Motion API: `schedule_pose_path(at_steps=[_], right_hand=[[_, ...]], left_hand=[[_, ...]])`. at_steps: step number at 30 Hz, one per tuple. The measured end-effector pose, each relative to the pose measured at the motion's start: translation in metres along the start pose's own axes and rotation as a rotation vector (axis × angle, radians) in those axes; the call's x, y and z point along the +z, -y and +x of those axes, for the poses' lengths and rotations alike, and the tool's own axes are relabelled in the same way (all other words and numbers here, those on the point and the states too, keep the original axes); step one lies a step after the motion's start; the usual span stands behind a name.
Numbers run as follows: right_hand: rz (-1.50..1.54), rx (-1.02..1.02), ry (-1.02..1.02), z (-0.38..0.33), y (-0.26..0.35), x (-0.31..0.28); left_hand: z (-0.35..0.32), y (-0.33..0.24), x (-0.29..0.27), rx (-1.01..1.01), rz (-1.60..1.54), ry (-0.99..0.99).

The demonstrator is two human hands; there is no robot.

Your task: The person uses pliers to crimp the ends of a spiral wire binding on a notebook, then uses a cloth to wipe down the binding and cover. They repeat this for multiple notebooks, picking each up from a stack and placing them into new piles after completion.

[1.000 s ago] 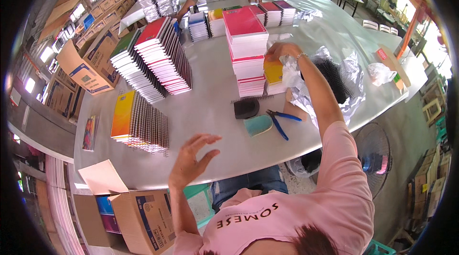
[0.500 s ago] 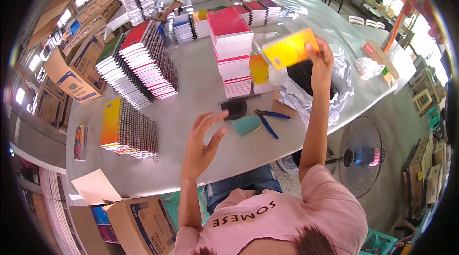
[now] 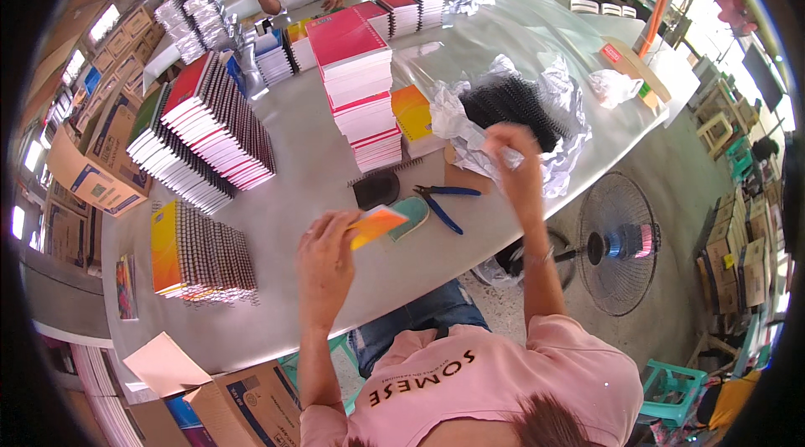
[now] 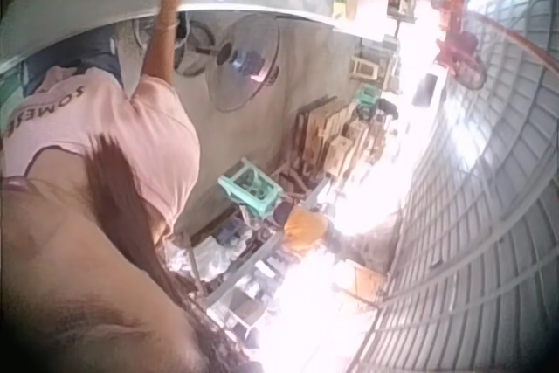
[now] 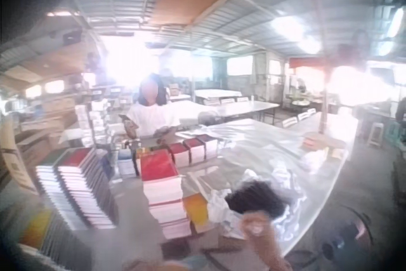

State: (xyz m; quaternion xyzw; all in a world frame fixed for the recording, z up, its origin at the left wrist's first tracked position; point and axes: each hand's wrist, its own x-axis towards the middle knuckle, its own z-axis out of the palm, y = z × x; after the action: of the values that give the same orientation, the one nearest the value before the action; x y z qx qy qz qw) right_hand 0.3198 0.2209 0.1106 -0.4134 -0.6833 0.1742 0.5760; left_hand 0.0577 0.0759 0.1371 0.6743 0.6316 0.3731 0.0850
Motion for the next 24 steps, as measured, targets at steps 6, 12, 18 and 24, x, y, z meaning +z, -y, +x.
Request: schedule_pose_path(at_steps=[6, 12, 18, 24], right_hand=[[-1.096, 0.181, -0.207, 0.041, -0.110, -0.075], [-0.893, 0.331, -0.117, 0.044, -0.105, -0.064], [-0.891, 0.280, -0.246, 0.048, -0.106, -0.065], [-0.430, 0.070, -0.185, 0.051, -0.068, -0.060]], left_hand=[[-0.021, 0.031, -0.005, -0.008, 0.426, -0.004], [-0.052, 0.060, 0.021, -0.142, 0.447, -0.031], [-0.050, 0.057, 0.033, -0.163, 0.406, -0.129], [-0.049, 0.058, 0.038, -0.241, 0.324, -0.231]])
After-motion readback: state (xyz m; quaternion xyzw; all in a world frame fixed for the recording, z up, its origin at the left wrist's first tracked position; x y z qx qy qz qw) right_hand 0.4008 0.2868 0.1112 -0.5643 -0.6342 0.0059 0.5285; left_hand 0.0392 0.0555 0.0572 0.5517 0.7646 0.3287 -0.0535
